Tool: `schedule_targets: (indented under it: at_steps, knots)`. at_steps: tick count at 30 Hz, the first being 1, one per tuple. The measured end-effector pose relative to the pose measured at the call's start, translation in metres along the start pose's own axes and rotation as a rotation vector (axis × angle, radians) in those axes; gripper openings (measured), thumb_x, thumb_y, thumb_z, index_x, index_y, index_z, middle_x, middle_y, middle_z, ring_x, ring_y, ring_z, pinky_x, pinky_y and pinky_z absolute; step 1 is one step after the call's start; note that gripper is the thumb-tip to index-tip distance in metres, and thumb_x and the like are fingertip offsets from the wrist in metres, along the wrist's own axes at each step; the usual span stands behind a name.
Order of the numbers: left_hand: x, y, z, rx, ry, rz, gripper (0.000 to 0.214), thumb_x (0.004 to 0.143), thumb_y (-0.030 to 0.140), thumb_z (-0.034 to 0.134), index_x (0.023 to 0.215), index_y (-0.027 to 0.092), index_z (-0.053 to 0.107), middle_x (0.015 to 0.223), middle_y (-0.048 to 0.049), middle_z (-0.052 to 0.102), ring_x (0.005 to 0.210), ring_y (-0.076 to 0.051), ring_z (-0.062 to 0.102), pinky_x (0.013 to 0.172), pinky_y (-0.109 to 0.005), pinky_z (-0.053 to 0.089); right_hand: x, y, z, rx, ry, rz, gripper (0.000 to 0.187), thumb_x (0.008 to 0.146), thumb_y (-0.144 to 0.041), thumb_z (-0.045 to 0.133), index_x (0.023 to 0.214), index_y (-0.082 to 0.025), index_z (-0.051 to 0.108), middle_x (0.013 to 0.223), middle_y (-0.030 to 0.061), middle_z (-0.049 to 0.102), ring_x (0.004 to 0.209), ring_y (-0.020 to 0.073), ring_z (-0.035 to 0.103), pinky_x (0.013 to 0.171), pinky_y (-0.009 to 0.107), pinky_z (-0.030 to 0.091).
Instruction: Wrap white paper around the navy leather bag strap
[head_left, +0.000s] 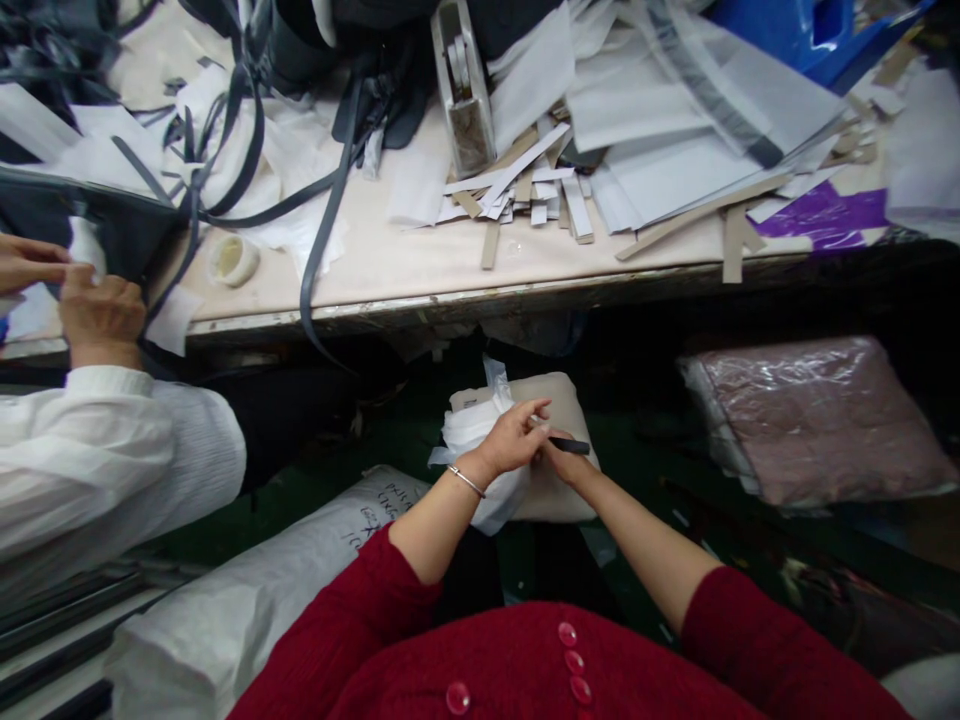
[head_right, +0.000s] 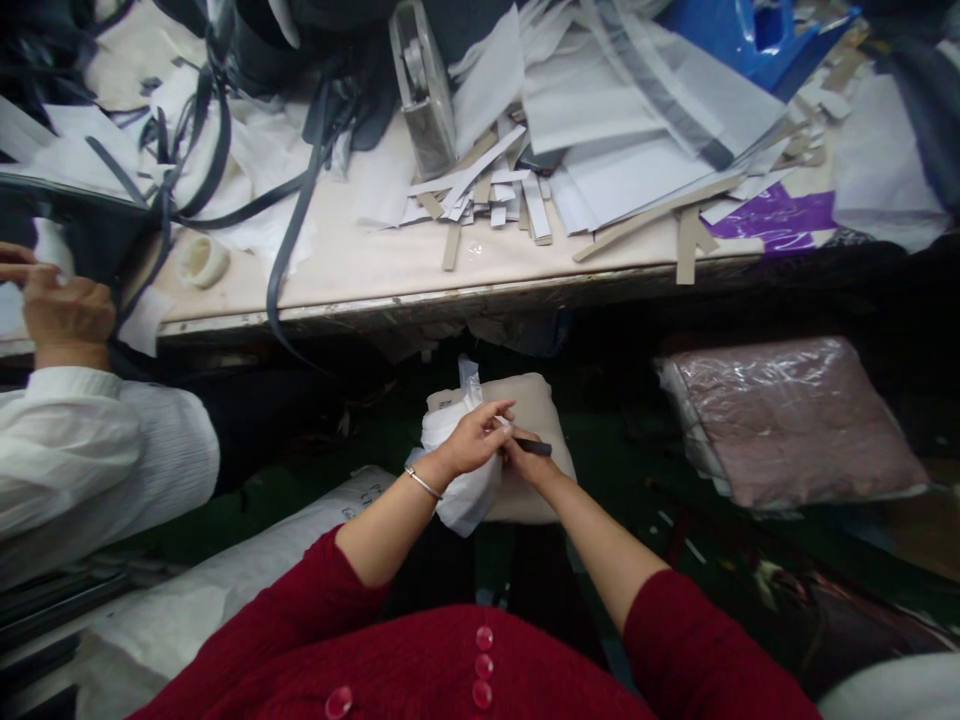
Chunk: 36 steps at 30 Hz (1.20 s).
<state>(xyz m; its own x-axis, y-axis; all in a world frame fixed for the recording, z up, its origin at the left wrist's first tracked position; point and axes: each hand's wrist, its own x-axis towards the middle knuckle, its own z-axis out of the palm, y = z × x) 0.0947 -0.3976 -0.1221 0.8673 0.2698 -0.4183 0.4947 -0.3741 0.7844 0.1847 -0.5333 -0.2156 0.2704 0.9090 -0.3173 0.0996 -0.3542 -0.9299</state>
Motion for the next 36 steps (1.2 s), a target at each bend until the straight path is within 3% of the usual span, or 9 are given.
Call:
schedule_targets:
  at_steps: [3, 6, 10, 17, 21, 23, 29, 33, 36]
  knots:
    - [0.006, -0.018, -0.002, 0.167, -0.070, -0.029, 0.056, 0.086, 0.014, 0.053, 0.141, 0.013, 0.045, 0.132, -0.0131, 0.059, 0.105, -0.017, 0.062, 0.095, -0.028, 0.049, -0.002, -0.004, 0.000, 0.100, 0.044, 0.050, 0.038, 0.099, -0.052, 0.040, 0.095, -0.020, 0.059, 0.074, 0.0010, 0.061, 0.065, 0.0153, 0.060, 0.065, 0.030, 0.053]
    - [0.011, -0.027, 0.000, 0.221, -0.136, -0.009, 0.048, 0.080, 0.018, 0.063, 0.127, 0.015, 0.058, 0.118, -0.0098, 0.066, 0.105, -0.021, 0.062, 0.096, -0.029, 0.048, -0.003, -0.005, 0.002, 0.161, 0.107, 0.104, 0.037, 0.095, -0.057, 0.041, 0.095, -0.022, 0.053, 0.070, -0.0004, 0.060, 0.062, 0.0169, 0.060, 0.062, 0.031, 0.052]
    - [0.014, -0.031, 0.006, 0.311, -0.160, -0.064, 0.023, 0.086, 0.028, 0.062, 0.101, 0.014, 0.070, 0.101, -0.0113, 0.069, 0.100, -0.025, 0.064, 0.092, -0.033, 0.049, -0.002, -0.001, 0.005, 0.193, 0.187, 0.181, 0.033, 0.092, -0.056, 0.046, 0.092, -0.023, 0.050, 0.063, -0.0023, 0.059, 0.057, 0.0176, 0.060, 0.059, 0.031, 0.052]
    - [0.012, -0.028, 0.014, 0.369, -0.180, -0.157, 0.030, 0.087, 0.039, 0.061, 0.097, 0.014, 0.074, 0.095, -0.0130, 0.072, 0.093, -0.027, 0.066, 0.084, -0.035, 0.049, 0.007, 0.002, 0.005, 0.191, 0.296, 0.274, 0.036, 0.081, -0.056, 0.061, 0.091, -0.023, 0.050, 0.065, -0.0001, 0.062, 0.051, 0.0182, 0.059, 0.049, 0.031, 0.048]
    - [0.016, -0.030, 0.008, 0.337, -0.155, -0.251, 0.033, 0.092, 0.039, 0.052, 0.094, 0.016, 0.076, 0.091, -0.0097, 0.073, 0.086, -0.022, 0.065, 0.078, -0.030, 0.048, 0.003, 0.001, 0.004, 0.229, 0.244, 0.253, 0.039, 0.084, -0.060, 0.057, 0.091, -0.021, 0.050, 0.056, -0.0014, 0.059, 0.051, 0.0187, 0.060, 0.054, 0.031, 0.050]
    - [0.019, -0.033, 0.004, 0.305, -0.159, -0.302, 0.036, 0.092, 0.039, 0.050, 0.089, 0.016, 0.076, 0.085, -0.0077, 0.073, 0.079, -0.019, 0.065, 0.071, -0.026, 0.047, -0.002, 0.000, 0.005, 0.243, 0.222, 0.224, 0.040, 0.082, -0.060, 0.059, 0.090, -0.022, 0.049, 0.062, -0.0003, 0.061, 0.057, 0.0183, 0.062, 0.058, 0.031, 0.051]
    - [0.028, -0.036, -0.002, 0.226, -0.205, -0.346, 0.033, 0.091, 0.033, 0.052, 0.079, 0.013, 0.076, 0.067, -0.0037, 0.068, 0.065, -0.015, 0.060, 0.062, -0.023, 0.043, -0.006, -0.007, 0.011, 0.171, 0.234, 0.138, 0.035, 0.074, -0.031, 0.067, 0.107, -0.022, 0.061, 0.084, 0.0030, 0.061, 0.065, 0.0165, 0.051, 0.071, 0.034, 0.048]
    - [0.027, -0.039, -0.006, 0.191, -0.226, -0.295, 0.035, 0.090, 0.037, 0.053, 0.077, 0.014, 0.075, 0.065, -0.0020, 0.066, 0.063, -0.014, 0.056, 0.061, -0.023, 0.040, 0.003, -0.010, 0.008, 0.173, 0.203, 0.128, 0.011, 0.071, -0.024, 0.065, 0.081, -0.022, 0.069, 0.083, 0.0055, 0.058, 0.084, 0.0231, 0.051, 0.087, 0.039, 0.042]
    - [0.026, -0.043, -0.008, 0.173, -0.222, -0.262, 0.036, 0.091, 0.039, 0.052, 0.077, 0.014, 0.074, 0.067, -0.0020, 0.066, 0.065, -0.014, 0.055, 0.062, -0.023, 0.040, 0.006, -0.008, 0.003, 0.245, 0.126, 0.177, 0.008, 0.071, -0.028, 0.064, 0.071, -0.021, 0.066, 0.082, 0.0046, 0.058, 0.086, 0.0230, 0.051, 0.083, 0.037, 0.043]
